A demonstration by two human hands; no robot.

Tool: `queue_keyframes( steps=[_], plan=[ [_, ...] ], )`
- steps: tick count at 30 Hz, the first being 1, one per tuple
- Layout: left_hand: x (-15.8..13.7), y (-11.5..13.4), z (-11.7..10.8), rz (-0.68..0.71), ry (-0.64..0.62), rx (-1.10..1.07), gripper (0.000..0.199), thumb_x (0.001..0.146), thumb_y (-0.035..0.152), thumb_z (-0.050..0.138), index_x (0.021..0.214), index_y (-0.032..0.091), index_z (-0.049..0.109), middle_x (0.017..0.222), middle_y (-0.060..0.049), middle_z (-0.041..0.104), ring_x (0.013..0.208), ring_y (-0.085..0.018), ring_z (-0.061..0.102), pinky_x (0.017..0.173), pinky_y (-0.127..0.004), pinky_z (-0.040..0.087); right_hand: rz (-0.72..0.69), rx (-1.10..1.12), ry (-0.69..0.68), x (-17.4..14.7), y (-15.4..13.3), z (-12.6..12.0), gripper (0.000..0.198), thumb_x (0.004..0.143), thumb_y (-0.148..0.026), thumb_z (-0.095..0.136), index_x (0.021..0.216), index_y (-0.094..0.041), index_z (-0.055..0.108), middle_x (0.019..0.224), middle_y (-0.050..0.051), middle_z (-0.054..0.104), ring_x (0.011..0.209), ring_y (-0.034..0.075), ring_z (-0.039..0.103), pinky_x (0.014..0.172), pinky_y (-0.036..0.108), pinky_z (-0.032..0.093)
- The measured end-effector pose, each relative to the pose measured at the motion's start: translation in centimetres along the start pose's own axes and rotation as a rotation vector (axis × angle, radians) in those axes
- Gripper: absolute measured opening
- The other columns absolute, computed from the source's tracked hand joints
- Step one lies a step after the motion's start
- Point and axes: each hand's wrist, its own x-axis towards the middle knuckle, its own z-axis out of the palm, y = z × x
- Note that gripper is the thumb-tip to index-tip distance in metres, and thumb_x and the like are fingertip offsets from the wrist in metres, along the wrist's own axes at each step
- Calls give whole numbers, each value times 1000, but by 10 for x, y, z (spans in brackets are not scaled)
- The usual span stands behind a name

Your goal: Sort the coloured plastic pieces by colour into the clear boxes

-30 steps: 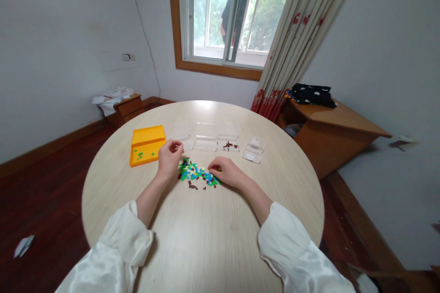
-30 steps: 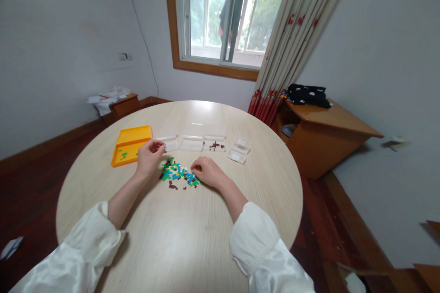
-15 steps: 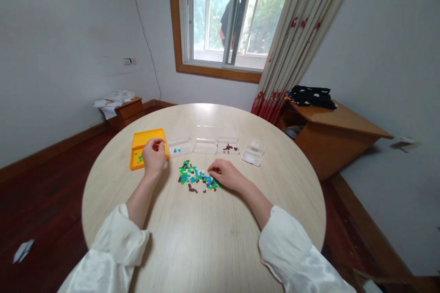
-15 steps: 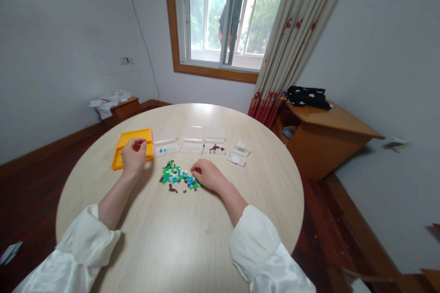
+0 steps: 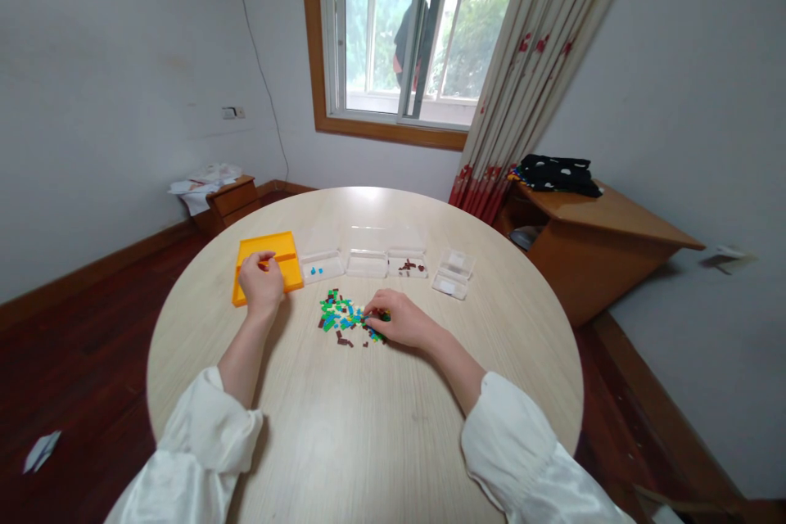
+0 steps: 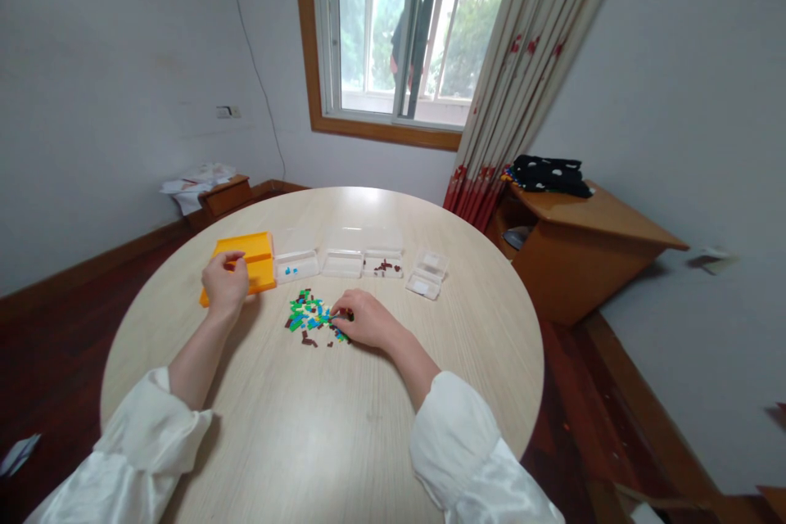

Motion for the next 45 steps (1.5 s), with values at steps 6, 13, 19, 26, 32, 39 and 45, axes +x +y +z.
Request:
queue_keyframes(
  steps=[6,13,19,26,32,39,45],
  plan=[
    [1,0,-1,-50,-37,123,22,75,17,47,88,15,65,92,-7,66,78,-19,59,83,-34,46,23,-37,-35,0,2,0,11,74,-8,61,78,-15,69,76,4,61,74,13,54,72,25,41],
    [2,-3,1,-91,-81,139,28,74,12,46,94,13,66,99,-11,68,90,-22,63,87,-37,48,49,-30,-33,1,3,0,13,74,-5,59,74,-14,68,76,3,62,74,13,55,72,25,41],
    [2,-9,4,-90,-120,116,36,71,5,41,95,12,68,103,-12,68,96,-23,63,90,-37,47,45,-33,-38,1,1,-1,14,75,-4,56,71,-13,66,74,3,59,72,12,53,70,24,41],
    [4,-11,5,-115,-133,120,35,69,7,44,94,13,68,94,-10,69,86,-23,65,82,-38,51,44,-36,-2,0,2,0,12,77,-6,56,72,-14,65,74,3,59,72,13,53,70,25,42],
    [3,-8,4,-69,-84,101,30,70,10,44,88,14,68,89,-10,68,82,-22,63,82,-38,50,111,-2,85,2,4,2,11,80,-11,55,77,-14,64,77,4,64,72,13,57,70,25,43],
    [-7,2,7,108,-84,35,26,68,11,43,81,15,65,89,-8,67,80,-20,61,81,-35,47,150,40,195,3,8,4,13,81,-12,53,79,-16,65,77,4,67,72,13,59,70,25,44],
    [-16,11,8,173,-176,-29,22,69,14,43,79,16,63,83,-6,67,73,-17,59,72,-29,46,133,78,261,4,12,5,10,79,-13,54,80,-17,63,76,2,65,70,13,58,71,26,45]
  ],
)
